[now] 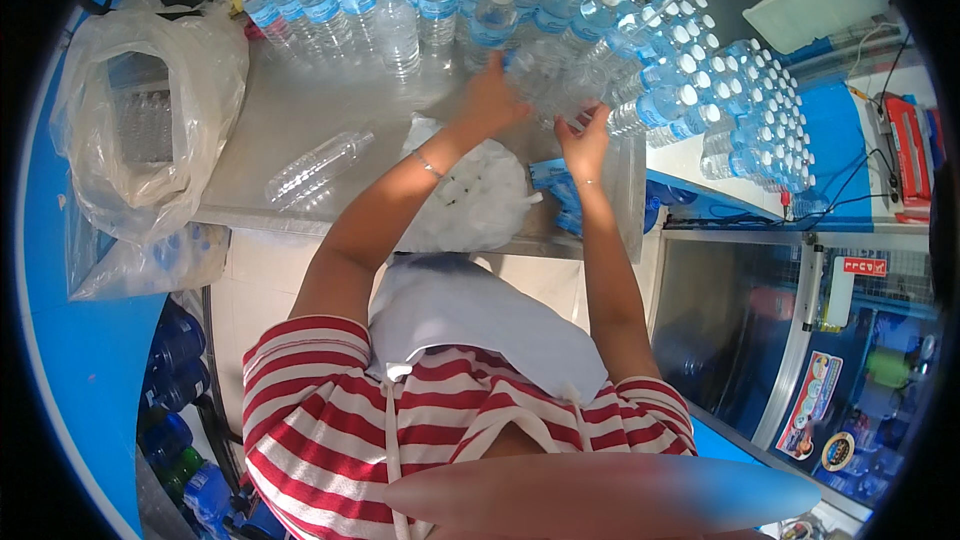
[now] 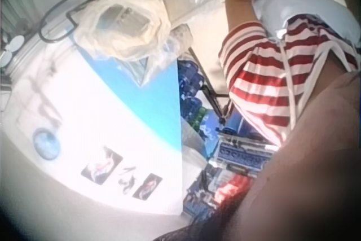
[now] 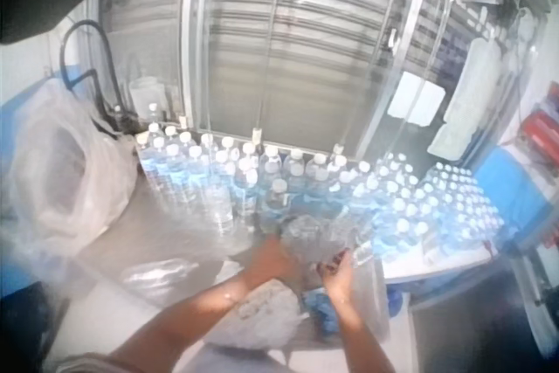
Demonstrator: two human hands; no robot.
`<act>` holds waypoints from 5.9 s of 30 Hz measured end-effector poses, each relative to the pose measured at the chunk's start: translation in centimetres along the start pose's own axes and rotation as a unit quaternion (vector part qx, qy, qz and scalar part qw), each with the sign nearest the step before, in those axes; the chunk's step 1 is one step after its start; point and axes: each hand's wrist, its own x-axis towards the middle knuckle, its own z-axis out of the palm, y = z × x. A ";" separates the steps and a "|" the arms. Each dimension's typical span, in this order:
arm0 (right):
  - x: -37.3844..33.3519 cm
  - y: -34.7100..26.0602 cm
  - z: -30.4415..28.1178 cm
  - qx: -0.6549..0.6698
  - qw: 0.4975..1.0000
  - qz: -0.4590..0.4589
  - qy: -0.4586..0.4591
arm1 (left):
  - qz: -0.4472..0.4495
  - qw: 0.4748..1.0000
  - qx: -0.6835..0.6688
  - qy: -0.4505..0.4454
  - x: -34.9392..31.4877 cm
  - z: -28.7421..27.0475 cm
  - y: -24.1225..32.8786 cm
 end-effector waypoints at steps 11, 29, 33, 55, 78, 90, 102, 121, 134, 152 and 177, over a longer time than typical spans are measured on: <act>2.4 -5.5 -2.7 -0.139 0.963 -0.226 0.045 | 0.043 0.985 -0.005 0.168 0.3 -4.4 -7.2; 6.1 -8.4 -5.0 -0.059 0.988 -0.102 -0.102 | 0.053 0.978 0.172 -0.109 -10.9 -7.6 -1.4; 6.6 -8.9 -5.3 -0.023 0.987 -0.120 -0.101 | -0.153 0.974 -0.109 -0.128 -8.3 -8.1 -0.9; 2.3 -5.6 -12.1 0.250 0.905 0.287 -0.189 | -0.331 0.781 -0.509 -0.146 5.5 9.4 -0.6; -0.6 -9.6 -2.2 -0.110 0.952 -0.257 0.122 | 0.245 0.940 0.109 0.212 -0.2 -9.1 -0.8; -8.4 -11.2 3.4 -0.278 0.856 -0.254 -0.354 | 0.288 0.905 0.156 0.273 0.5 -7.8 -2.4; -7.6 -15.4 1.1 -0.197 0.897 -0.188 -0.348 | 0.331 0.924 0.095 0.168 -0.7 -5.9 -1.4; -1.3 -14.7 19.3 0.203 0.928 0.184 -0.253 | 0.030 0.995 0.047 0.077 1.4 -17.2 -13.4; 4.6 -13.2 24.1 0.424 0.791 0.376 -0.230 | 0.048 0.996 0.033 0.063 1.6 -20.7 -15.9; 1.0 -26.5 20.4 -0.113 0.919 -0.358 -0.118 | 0.037 0.975 0.147 -0.162 -5.3 -21.3 -13.7; 1.5 -21.4 20.0 -0.137 0.964 -0.213 -0.081 | -0.100 0.955 -0.265 -0.093 -12.2 -22.3 -13.3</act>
